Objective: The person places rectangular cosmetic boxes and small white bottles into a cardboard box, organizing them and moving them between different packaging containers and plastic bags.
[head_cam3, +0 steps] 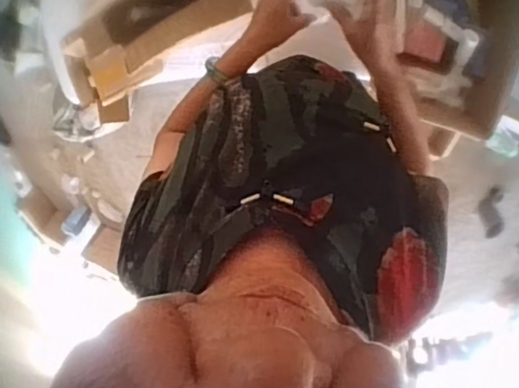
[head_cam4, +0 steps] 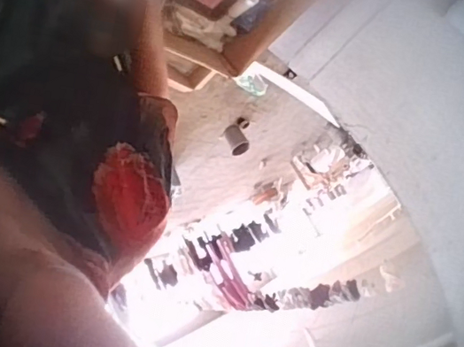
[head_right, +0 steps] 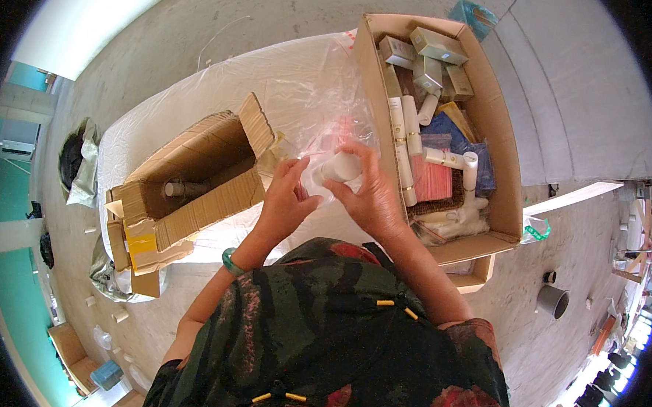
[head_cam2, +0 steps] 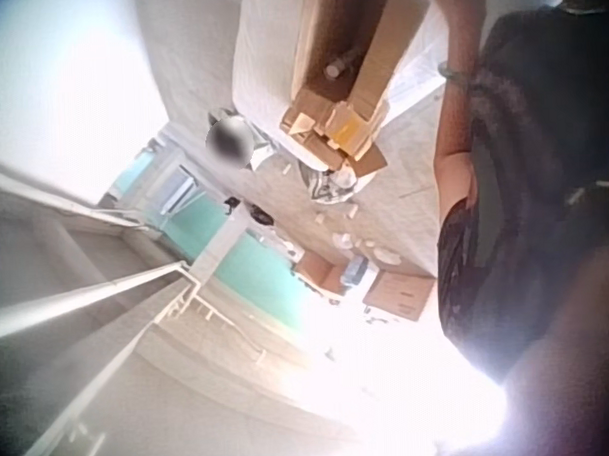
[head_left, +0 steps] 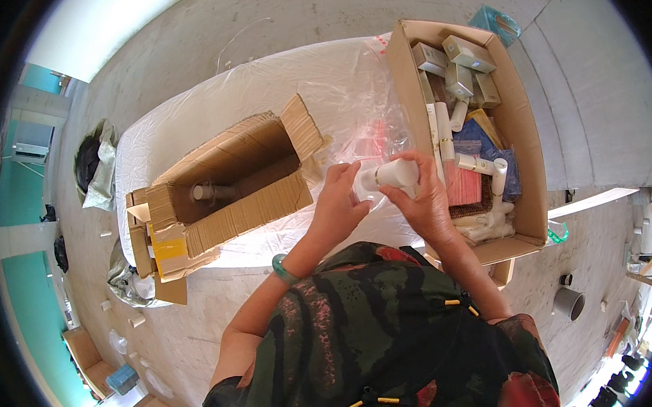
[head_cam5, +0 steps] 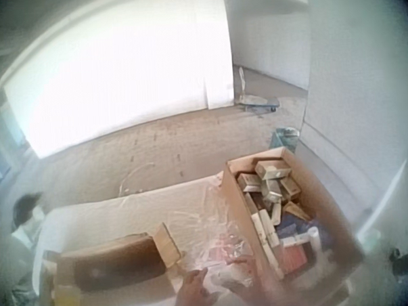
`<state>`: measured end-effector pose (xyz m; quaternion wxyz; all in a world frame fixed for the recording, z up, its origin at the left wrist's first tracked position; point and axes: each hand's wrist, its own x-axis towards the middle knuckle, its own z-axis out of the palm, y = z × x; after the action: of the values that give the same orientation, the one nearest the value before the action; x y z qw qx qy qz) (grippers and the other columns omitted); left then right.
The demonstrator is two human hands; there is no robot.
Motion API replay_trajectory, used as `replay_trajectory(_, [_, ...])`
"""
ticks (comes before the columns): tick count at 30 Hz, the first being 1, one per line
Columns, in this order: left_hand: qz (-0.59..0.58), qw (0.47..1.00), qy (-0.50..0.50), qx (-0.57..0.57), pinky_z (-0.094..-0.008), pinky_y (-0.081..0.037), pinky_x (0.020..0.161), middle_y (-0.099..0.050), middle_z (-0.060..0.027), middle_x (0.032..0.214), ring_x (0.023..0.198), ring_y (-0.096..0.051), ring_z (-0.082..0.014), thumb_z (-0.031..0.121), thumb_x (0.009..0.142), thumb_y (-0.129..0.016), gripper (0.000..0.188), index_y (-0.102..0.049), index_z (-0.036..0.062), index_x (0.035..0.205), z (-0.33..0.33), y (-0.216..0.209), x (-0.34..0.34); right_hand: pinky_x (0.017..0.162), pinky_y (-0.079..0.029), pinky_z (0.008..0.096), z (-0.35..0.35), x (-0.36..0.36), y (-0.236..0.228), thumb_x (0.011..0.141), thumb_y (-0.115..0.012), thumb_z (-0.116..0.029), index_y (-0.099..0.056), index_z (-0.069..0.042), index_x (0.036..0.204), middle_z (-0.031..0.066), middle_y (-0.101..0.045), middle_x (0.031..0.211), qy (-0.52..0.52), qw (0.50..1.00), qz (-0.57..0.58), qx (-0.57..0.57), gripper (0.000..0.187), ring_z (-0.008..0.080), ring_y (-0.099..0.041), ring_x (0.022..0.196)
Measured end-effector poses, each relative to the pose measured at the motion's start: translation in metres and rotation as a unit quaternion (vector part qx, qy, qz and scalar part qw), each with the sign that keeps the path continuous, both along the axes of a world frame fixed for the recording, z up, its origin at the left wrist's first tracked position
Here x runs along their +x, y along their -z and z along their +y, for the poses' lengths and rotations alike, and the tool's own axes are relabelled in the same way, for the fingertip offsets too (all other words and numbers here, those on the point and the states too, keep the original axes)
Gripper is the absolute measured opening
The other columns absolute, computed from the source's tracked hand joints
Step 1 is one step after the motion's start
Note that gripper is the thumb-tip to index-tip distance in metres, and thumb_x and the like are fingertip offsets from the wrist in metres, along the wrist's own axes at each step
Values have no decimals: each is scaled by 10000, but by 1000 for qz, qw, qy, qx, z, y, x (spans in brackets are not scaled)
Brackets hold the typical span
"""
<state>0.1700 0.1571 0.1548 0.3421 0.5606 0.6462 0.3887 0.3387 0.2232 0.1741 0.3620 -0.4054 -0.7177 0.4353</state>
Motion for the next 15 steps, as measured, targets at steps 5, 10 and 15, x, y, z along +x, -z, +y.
replay_trajectory(5, [-79,996,19,37,-239,-465,629,-468,-109,1156,706,-524,-111,-27,727,-715,628,-483,-31,1311,0,0,7,877,-473,415,-9,-4,22,732,-761,-78,-503,-68,1162,159,-579,1122,-16,995,-65,77,502,353,-566,1047])
replay_trajectory(10, [-164,985,55,-9,-225,-457,632,-470,-99,1191,715,-520,-91,-64,738,-682,620,-481,-22,1323,-4,-4,12,921,-441,421,-2,2,25,720,-761,-88,-522,-67,1147,153,-545,1162,-38,981,-129,140,490,352,-506,1114])
replay_trajectory(15, [-184,982,46,-24,-222,-459,640,-471,-90,1250,722,-517,-81,-68,748,-668,628,-476,-10,1343,-5,3,5,925,-451,393,4,15,26,751,-768,-135,-497,-83,1246,135,-494,1275,-74,982,-132,109,567,309,-495,1161])
